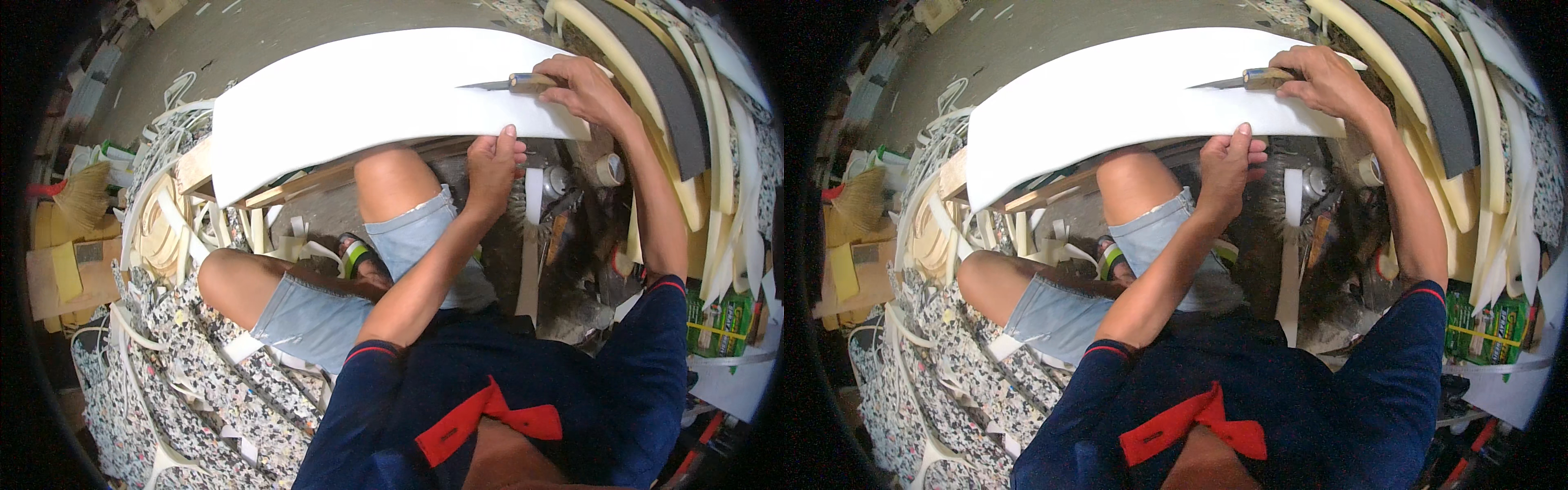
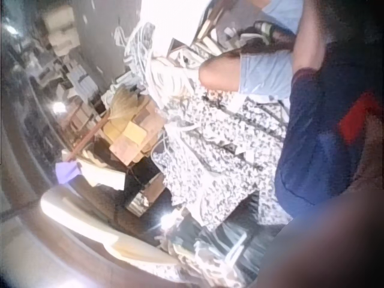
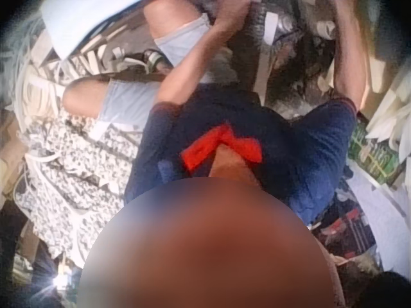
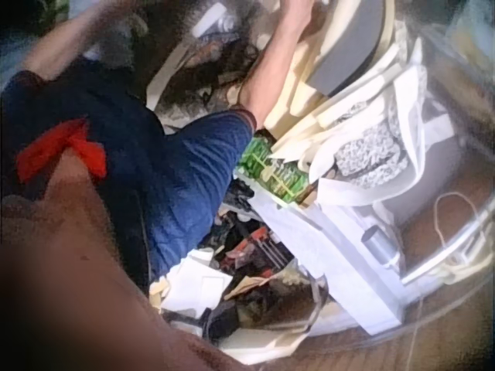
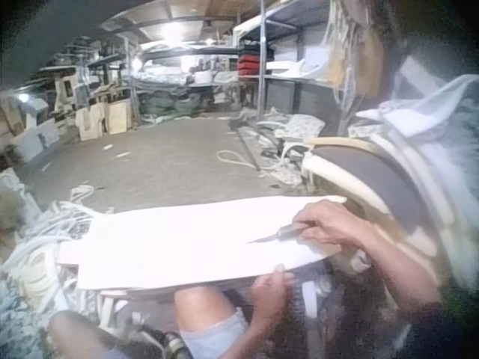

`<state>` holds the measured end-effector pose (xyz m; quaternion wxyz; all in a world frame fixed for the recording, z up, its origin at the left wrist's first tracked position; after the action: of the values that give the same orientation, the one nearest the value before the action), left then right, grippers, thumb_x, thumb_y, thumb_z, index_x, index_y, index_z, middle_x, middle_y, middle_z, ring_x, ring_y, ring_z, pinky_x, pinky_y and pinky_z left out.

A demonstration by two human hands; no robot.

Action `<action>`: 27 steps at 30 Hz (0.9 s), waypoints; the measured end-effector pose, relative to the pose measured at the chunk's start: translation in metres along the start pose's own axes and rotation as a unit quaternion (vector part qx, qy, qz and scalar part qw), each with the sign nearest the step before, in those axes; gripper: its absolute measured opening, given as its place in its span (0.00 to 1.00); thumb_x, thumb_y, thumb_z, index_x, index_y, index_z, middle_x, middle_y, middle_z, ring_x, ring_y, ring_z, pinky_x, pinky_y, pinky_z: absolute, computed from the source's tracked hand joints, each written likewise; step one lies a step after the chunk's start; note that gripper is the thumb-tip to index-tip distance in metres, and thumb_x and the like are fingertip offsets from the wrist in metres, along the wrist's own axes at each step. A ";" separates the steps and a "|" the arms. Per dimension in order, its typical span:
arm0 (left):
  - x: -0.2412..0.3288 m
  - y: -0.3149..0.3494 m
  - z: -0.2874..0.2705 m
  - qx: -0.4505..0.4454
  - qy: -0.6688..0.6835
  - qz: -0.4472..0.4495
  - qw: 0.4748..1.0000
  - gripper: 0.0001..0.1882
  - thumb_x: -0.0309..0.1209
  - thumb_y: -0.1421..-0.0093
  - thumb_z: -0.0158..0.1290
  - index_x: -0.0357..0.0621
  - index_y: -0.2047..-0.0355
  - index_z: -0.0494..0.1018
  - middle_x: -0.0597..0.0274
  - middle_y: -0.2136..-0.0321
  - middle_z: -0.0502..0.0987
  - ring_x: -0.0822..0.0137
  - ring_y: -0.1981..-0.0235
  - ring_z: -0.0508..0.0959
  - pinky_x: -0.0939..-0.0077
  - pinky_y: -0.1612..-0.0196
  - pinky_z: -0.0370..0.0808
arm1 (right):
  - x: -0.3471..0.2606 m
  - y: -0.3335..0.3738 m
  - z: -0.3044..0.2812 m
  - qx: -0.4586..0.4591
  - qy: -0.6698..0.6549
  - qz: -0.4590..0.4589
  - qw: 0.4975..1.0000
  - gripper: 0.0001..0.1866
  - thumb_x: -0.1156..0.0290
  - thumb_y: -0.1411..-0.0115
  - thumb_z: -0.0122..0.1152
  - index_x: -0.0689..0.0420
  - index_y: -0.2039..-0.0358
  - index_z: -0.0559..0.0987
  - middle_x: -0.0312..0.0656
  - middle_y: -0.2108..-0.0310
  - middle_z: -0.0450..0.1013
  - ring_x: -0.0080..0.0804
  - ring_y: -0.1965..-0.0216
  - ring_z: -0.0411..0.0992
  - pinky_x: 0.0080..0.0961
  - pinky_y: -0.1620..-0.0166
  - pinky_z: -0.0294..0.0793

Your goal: The person sits on the floor and assembles a curved white panel by applying adhesive with a spray gun, pressing a white sheet onto the panel, trimming excess with a knife, and smoothing the surface. The person repeats this process on multiple sections of the panel.

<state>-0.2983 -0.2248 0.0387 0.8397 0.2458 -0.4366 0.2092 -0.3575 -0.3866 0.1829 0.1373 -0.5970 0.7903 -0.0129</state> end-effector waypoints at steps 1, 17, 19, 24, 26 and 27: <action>-0.001 0.000 0.000 -0.002 -0.004 0.001 1.000 0.22 0.47 0.31 0.53 0.36 0.59 0.73 0.55 0.65 0.81 0.69 0.67 0.80 0.71 0.69 0.80 | -0.004 -0.001 0.001 0.003 0.013 -0.001 1.000 0.21 0.69 0.48 0.72 0.62 0.54 0.81 0.49 0.66 0.77 0.44 0.65 0.75 0.38 0.59 0.71; -0.023 0.000 0.005 0.014 0.061 -0.034 0.997 0.21 0.46 0.32 0.54 0.36 0.58 0.72 0.57 0.67 0.79 0.67 0.68 0.79 0.72 0.71 0.79 | -0.090 -0.031 0.014 0.010 0.019 -0.013 1.000 0.19 0.68 0.48 0.70 0.59 0.55 0.81 0.48 0.65 0.77 0.49 0.62 0.75 0.40 0.56 0.72; -0.028 -0.001 0.006 0.015 0.074 -0.043 0.996 0.21 0.47 0.32 0.54 0.38 0.59 0.73 0.58 0.68 0.78 0.68 0.69 0.79 0.73 0.72 0.78 | -0.102 -0.034 0.017 0.012 0.013 -0.019 1.000 0.19 0.69 0.48 0.70 0.60 0.55 0.81 0.49 0.65 0.76 0.49 0.63 0.74 0.38 0.57 0.71; -0.039 -0.004 0.006 0.001 0.053 -0.022 0.998 0.20 0.48 0.31 0.53 0.42 0.62 0.74 0.64 0.71 0.78 0.72 0.73 0.78 0.76 0.75 0.77 | -0.126 -0.042 0.026 0.020 0.020 -0.029 0.999 0.18 0.66 0.48 0.71 0.55 0.56 0.82 0.46 0.65 0.77 0.51 0.59 0.76 0.43 0.55 0.74; -0.043 -0.006 0.006 -0.006 0.049 -0.033 0.998 0.19 0.48 0.31 0.53 0.43 0.62 0.74 0.66 0.72 0.78 0.73 0.73 0.77 0.77 0.76 0.76 | -0.137 -0.046 0.029 0.036 0.018 -0.045 0.998 0.17 0.66 0.48 0.71 0.54 0.56 0.82 0.46 0.66 0.77 0.50 0.59 0.76 0.44 0.55 0.74; -0.045 -0.006 0.007 -0.002 0.052 -0.033 0.998 0.19 0.47 0.30 0.52 0.42 0.63 0.74 0.66 0.72 0.77 0.74 0.74 0.77 0.77 0.77 0.74 | -0.141 -0.047 0.031 0.031 0.021 -0.034 0.999 0.17 0.66 0.47 0.71 0.54 0.56 0.82 0.46 0.66 0.77 0.50 0.59 0.76 0.44 0.55 0.74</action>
<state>-0.3232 -0.2398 0.0027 0.8681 0.2477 -0.3845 0.1928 -0.2706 -0.2619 0.1903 0.1389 -0.6185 0.7715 -0.0541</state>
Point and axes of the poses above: each hand's wrist, its own y-axis away from the middle knuckle, its own z-axis out of the palm, x = y × z, the point moved 2 cm from there along -y, towards the middle knuckle
